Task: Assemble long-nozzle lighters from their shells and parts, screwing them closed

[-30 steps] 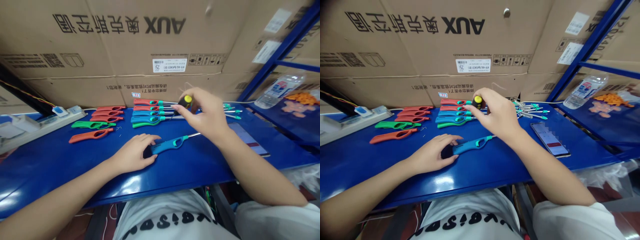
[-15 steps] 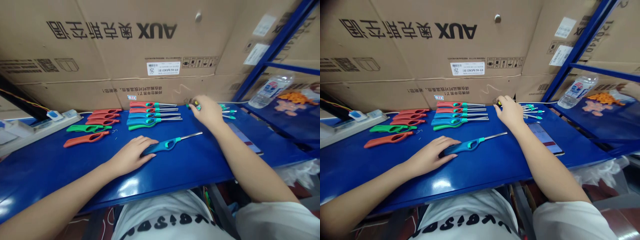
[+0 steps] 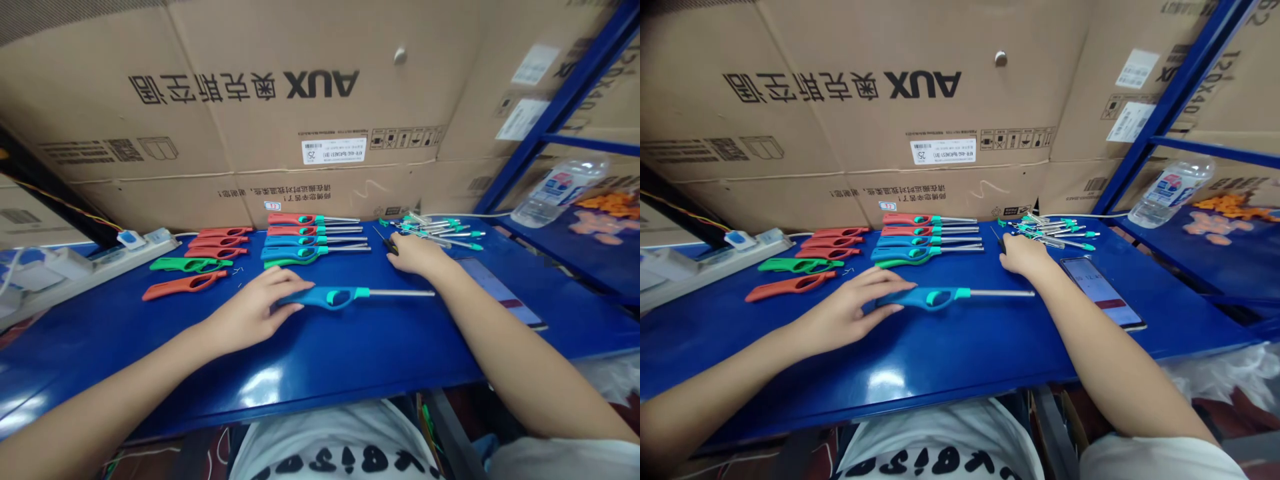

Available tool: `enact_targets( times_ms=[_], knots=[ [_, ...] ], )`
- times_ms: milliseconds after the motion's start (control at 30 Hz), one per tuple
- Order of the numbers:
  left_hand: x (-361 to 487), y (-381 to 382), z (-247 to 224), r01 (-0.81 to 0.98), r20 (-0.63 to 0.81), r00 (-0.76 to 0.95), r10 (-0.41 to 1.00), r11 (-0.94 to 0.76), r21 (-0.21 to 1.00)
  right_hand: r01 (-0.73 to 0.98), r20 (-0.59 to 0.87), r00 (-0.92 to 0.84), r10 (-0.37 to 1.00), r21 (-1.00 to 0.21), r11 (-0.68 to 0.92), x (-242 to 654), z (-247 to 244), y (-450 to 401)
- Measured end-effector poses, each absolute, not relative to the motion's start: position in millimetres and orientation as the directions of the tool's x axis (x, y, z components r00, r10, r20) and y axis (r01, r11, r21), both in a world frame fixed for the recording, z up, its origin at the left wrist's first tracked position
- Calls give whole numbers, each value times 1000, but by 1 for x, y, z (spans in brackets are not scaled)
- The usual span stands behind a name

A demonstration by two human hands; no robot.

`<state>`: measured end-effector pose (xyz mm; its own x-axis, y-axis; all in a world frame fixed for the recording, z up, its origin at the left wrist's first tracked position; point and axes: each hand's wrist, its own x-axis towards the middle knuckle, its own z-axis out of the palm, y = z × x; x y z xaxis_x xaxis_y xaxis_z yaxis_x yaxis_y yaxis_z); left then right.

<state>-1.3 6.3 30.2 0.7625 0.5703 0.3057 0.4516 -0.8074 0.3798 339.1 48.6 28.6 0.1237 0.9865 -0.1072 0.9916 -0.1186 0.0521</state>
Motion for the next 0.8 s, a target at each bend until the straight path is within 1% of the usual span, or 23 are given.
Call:
enact_targets(
  times_ms=[100,200,333,567,800],
  knots=[
    [-7,34,42,472,382,728,570,-820,324,993,-150,113,982,53,-106,340,32,48],
    [-15,67,53,493,386,727,568,-823,282,994,-171,102,980,51,-95,341,34,47],
    [-22,104,58,568,395,678,620,-783,253,994,-174,106,979,50,-99,341,33,47],
    [-23,144,46,634,305,672,675,-737,234,995,-193,97,977,51,-89,341,30,48],
    [-21,163,37,686,290,633,718,-693,221,994,-202,100,974,54,-91,342,28,49]
  ],
)
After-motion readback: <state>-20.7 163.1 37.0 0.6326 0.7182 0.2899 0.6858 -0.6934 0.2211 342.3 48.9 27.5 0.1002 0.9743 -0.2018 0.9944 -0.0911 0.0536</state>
